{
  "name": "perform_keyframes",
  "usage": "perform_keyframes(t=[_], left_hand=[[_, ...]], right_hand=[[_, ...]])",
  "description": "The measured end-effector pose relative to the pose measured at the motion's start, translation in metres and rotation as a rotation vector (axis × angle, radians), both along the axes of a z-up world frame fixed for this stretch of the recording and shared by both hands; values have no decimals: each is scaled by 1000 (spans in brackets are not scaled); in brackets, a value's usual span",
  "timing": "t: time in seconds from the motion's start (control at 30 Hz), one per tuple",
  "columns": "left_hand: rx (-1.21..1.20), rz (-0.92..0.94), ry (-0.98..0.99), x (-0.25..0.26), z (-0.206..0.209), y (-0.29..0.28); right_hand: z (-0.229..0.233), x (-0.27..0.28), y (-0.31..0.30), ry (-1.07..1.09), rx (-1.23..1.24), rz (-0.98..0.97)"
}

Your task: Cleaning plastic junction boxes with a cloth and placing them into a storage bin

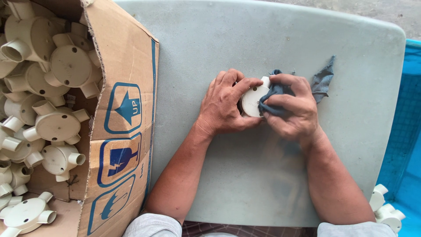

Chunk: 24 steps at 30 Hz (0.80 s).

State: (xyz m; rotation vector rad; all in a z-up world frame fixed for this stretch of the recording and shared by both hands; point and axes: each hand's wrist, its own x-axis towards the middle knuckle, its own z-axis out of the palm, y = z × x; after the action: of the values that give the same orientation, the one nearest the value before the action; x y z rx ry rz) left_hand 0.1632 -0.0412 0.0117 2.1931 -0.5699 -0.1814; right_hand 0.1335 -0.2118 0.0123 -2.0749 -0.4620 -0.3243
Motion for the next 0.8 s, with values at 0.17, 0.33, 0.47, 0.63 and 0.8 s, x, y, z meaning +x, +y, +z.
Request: perform_keyframes(t=[0.17, 0.33, 0.47, 0.63, 0.8], left_hand=[[-7, -29, -6, 2, 3, 4], [-13, -31, -37, -1, 1, 2], [-28, 42, -82, -4, -3, 0], [-26, 13, -122, -4, 0, 2], [14, 54, -128, -6, -6, -2]], right_hand=[[-5, -1, 2, -3, -50, -39], [-4, -1, 4, -58, -80, -88], [-2, -2, 2, -54, -97, 6], [-3, -4, 7, -82, -175, -30], [-8, -3, 8, -96, -177, -70]])
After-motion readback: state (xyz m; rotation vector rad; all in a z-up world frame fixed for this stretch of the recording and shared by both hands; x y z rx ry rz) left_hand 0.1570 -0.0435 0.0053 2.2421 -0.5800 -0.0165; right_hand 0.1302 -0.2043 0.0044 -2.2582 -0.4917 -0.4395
